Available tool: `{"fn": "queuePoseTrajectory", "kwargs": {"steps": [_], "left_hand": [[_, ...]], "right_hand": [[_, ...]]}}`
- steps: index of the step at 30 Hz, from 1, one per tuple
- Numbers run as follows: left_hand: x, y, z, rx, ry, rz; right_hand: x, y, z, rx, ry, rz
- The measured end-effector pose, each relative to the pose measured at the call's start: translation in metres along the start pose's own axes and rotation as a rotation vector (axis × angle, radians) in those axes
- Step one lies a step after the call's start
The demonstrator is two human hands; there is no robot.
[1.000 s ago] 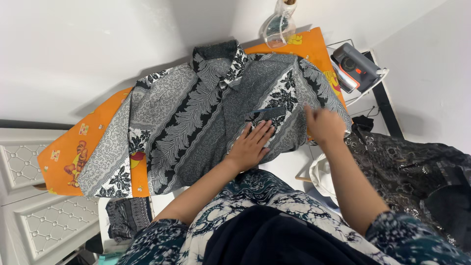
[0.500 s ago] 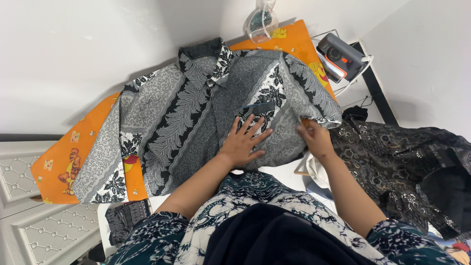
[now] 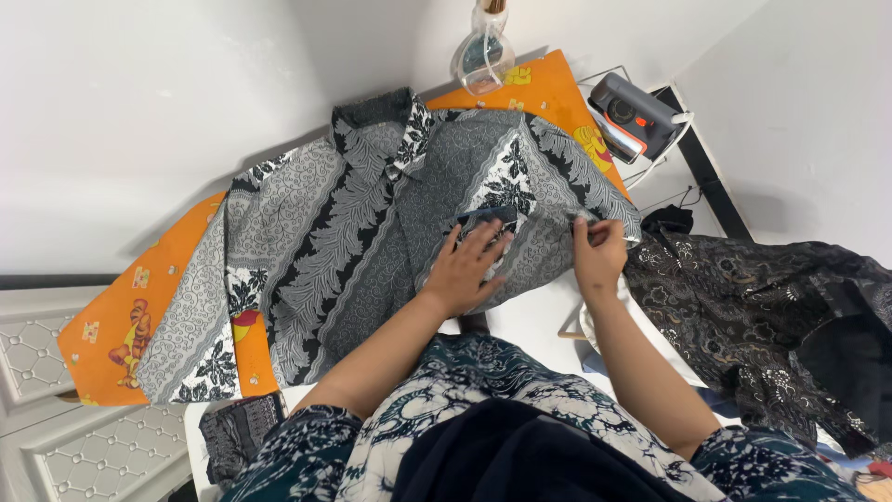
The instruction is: The person irons a patterned shirt on an ironing board. They spray the fabric with water, smooth it out, and use an iron to press the sleeves, collar, and body of the shirt, flipping it over to iron both sides.
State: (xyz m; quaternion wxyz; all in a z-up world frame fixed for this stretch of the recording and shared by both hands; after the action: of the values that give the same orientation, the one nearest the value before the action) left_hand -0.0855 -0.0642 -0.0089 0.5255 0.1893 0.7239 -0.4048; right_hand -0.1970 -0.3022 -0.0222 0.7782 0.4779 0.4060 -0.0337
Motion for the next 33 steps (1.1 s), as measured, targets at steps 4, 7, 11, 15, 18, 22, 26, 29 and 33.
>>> {"fn": "queuePoseTrajectory", "kwargs": {"steps": [4,7,11,15,18,22,26,29,33], "left_hand": [[-0.016,0.021,0.012,-0.181,-0.271,0.022],[-0.021,0.031,0.031,-0.269,-0.215,0.073],[-0.021,0.035,0.033,-0.314,0.071,0.126],[-0.028,0.035,0.031,-0.262,-0.037,0.022],[-0.031,0.052,0.027,-0.279,-0.205,-0.155],[-0.043,0.123,0.001,-0.647,-0.403,-0.064],[-0.049,0.184,-0.017,-0.769,-0.270,0.110],[-0.057,0.209,-0.012,-0.763,-0.303,0.090],[-0.065,0.232,-0.018,-0.792,-0.351,0.012]], "right_hand": [[0.027,0.066,-0.002,-0.398,0.113,0.075],[0.082,0.100,-0.011,-0.519,0.506,0.165],[0.112,0.117,0.019,-0.802,0.501,-0.263],[0.123,0.103,0.045,-0.610,0.427,-0.403],[0.144,0.116,0.044,-0.722,0.472,-0.228],[0.163,0.138,0.047,-0.775,0.495,-0.179],[0.177,0.153,0.045,-0.707,0.649,-0.408],[0.196,0.168,0.047,-0.671,0.731,-0.500],[0.202,0.175,0.047,-0.730,0.657,-0.456]]}}
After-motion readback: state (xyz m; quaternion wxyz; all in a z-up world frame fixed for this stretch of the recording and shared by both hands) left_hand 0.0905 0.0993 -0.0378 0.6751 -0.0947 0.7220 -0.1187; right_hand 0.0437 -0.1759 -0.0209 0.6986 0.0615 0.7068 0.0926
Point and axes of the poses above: each hand's wrist, its own z-axis towards the middle knuckle, its own x-axis out of the palm, y = z × x, the point moved 6 cm from there along z, towards the middle knuckle, and after that the axes turned 13 degrees about -x, right-handed, at the moved point
